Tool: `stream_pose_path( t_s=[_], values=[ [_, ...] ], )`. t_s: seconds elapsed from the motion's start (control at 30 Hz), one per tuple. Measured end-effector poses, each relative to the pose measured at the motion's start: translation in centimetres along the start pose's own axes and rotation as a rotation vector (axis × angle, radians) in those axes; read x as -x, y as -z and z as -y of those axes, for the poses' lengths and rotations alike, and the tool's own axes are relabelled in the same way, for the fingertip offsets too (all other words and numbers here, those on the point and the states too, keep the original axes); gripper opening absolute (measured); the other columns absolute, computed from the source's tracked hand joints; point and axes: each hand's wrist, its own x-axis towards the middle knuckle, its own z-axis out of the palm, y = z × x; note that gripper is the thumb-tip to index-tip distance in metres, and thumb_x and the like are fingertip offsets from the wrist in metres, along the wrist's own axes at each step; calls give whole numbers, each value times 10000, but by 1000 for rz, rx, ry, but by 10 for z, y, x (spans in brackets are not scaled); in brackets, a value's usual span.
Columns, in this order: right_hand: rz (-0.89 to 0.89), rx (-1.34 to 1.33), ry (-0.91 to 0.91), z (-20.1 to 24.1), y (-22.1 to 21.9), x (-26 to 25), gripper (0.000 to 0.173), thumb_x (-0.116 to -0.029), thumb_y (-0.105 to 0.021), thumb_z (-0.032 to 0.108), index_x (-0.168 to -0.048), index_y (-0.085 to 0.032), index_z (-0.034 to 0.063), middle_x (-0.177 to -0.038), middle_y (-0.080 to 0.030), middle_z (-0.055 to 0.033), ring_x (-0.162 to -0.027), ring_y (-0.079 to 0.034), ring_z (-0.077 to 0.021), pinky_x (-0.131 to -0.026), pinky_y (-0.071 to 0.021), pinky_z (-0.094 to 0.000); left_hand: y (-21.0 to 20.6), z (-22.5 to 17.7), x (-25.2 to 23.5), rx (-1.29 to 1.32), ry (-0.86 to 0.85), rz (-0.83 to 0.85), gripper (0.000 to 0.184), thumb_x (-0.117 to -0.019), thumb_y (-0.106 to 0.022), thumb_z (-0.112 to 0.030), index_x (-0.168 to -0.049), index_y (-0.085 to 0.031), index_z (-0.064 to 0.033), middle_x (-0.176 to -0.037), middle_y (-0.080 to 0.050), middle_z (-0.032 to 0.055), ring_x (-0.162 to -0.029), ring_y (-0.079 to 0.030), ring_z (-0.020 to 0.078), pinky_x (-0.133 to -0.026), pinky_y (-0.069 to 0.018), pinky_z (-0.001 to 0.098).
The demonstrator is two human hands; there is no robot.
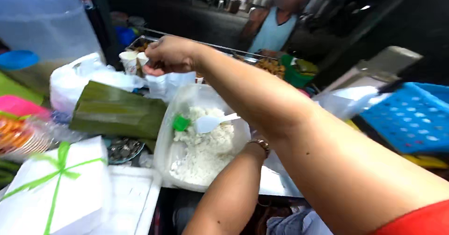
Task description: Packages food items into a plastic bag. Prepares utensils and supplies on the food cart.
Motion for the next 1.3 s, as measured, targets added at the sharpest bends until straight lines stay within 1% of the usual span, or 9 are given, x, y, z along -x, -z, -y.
stream_pose_path(
  t_s=[0.2,0.33,0.4,0.47,0.67,0.93,1.07,1.17,1.3],
  values=[
    [-592,392,-183,19,170,101,128,-1009,-566,152,-988,-669,80,-736,-576,43,-594,-515,-65,-589,-471,-258,10,-31,-3,163,2,32,466,-966,-710,-216,-1321,-588,61,-1242,-656,218,-1143,-645,240,-1027,-504,419],
    [-941,350,-355,-25,259,188,297,-1017,-584,94,-1292,-583,-17,-1076,-640,-98,-838,-632,-118,-781,-558,-292,4,-31,-3,252,27,69,388,-964,-714,-197,-1256,-623,42,-1125,-697,147,-996,-678,140,-939,-549,343],
    [-1092,71,-289,-51,280,229,421,-1009,-533,-19,-1424,-465,-40,-1344,-566,-172,-1048,-657,-161,-877,-573,-281,1,-32,-2,272,52,100,334,-971,-707,-204,-1198,-646,33,-1039,-705,108,-911,-677,109,-880,-562,325],
    [-1198,-209,-117,-81,296,260,424,-1015,-502,-57,-1435,-449,-34,-1372,-535,-163,-1074,-654,-175,-880,-576,-274,-2,-32,0,287,76,118,299,-971,-706,-205,-1158,-653,23,-977,-705,78,-856,-675,92,-837,-572,310],
    [-1263,-890,392,-153,312,299,377,-1105,-305,116,-1447,-411,-3,-1300,-558,-159,-1073,-651,-224,-923,-558,-325,-5,-35,5,311,138,126,191,-968,-699,-147,-1090,-668,-3,-890,-710,24,-790,-682,62,-784,-584,271],
    [-1238,-998,385,-192,318,292,323,-1050,-427,-14,-1369,-482,-3,-1182,-579,-117,-980,-656,-193,-869,-573,-296,-9,-31,9,381,169,149,78,-966,-681,-83,-1023,-684,-31,-829,-725,-11,-746,-696,50,-744,-597,253],
    [-1255,-1032,321,-193,322,278,358,-1051,-388,-6,-1407,-423,4,-1274,-546,-154,-1018,-645,-226,-860,-571,-329,-13,-31,10,378,194,186,62,-962,-680,-71,-1014,-686,-37,-828,-726,-22,-749,-696,39,-748,-596,244],
    [-1312,-896,104,-186,330,262,424,-1049,-422,23,-1467,-349,19,-1389,-479,-194,-1124,-614,-279,-892,-568,-386,-15,-29,11,359,203,226,45,-959,-682,-76,-994,-688,-49,-814,-719,-39,-740,-687,24,-742,-589,233],
    [-1254,-155,-105,-196,351,239,416,-1030,-454,3,-1441,-488,-55,-1410,-533,-249,-1230,-575,-305,-1015,-496,-445,-16,-26,10,364,197,252,64,-952,-691,-88,-1004,-694,-50,-828,-723,-40,-753,-690,22,-751,-591,236]
  ],
)
